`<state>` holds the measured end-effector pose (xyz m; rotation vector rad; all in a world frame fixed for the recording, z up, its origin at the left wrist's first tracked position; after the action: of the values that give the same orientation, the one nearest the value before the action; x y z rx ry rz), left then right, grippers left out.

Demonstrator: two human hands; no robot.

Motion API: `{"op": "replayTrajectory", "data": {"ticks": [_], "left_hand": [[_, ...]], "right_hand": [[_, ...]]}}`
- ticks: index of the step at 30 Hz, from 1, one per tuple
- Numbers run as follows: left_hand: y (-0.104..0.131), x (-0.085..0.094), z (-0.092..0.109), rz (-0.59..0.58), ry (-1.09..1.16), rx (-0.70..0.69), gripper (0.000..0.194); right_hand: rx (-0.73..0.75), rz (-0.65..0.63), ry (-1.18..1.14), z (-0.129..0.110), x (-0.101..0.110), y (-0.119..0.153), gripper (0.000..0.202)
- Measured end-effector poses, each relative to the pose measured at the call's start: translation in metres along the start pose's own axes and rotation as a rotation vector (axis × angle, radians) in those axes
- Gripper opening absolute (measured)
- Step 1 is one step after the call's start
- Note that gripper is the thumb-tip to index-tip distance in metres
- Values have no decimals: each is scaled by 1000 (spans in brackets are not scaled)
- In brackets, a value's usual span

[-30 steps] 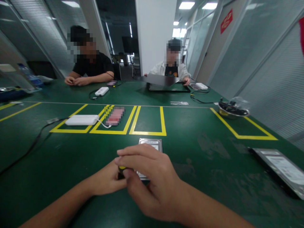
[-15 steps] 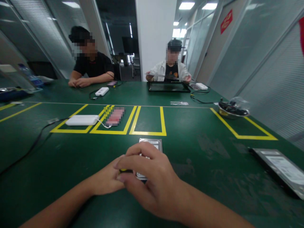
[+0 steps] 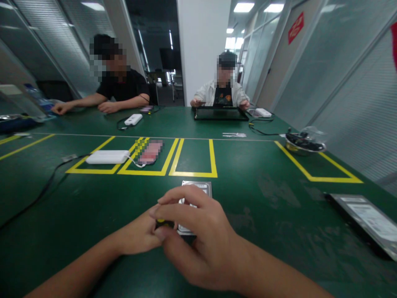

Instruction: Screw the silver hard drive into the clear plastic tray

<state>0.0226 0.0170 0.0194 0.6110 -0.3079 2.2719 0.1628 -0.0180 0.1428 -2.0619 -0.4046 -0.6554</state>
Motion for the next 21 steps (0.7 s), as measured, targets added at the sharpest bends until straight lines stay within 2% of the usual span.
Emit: {"op": "replayTrajectory", "data": {"ticks": [3, 8, 12, 17, 21], "left_hand": [[0, 0, 0, 3, 1, -2, 20], [0, 1, 1, 18, -10, 4, 21], [0, 0, 1, 3, -12, 7, 23], [0, 0, -1, 5, -16, 8, 22], [0, 0, -1, -6, -11, 6, 21]], "right_hand": [[35, -20, -18, -2, 0, -1, 35], [-25, -35, 5, 1, 0, 0, 22], [11, -9, 6, -1, 2, 0, 35], [-49, -30, 12, 2, 1, 0, 16], [-20, -10, 8, 0, 3, -1, 33]]}}
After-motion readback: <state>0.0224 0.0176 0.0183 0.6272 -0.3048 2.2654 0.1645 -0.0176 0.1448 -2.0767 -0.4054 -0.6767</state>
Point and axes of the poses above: each hand's wrist, its own y-axis away from the middle knuckle, its own x-axis out of the back of the hand, z = x × y, the point moved 6 cm from there along -y, towards the middle knuckle, and after that the axes turned 14 degrees about y, right-handed, at the moved point
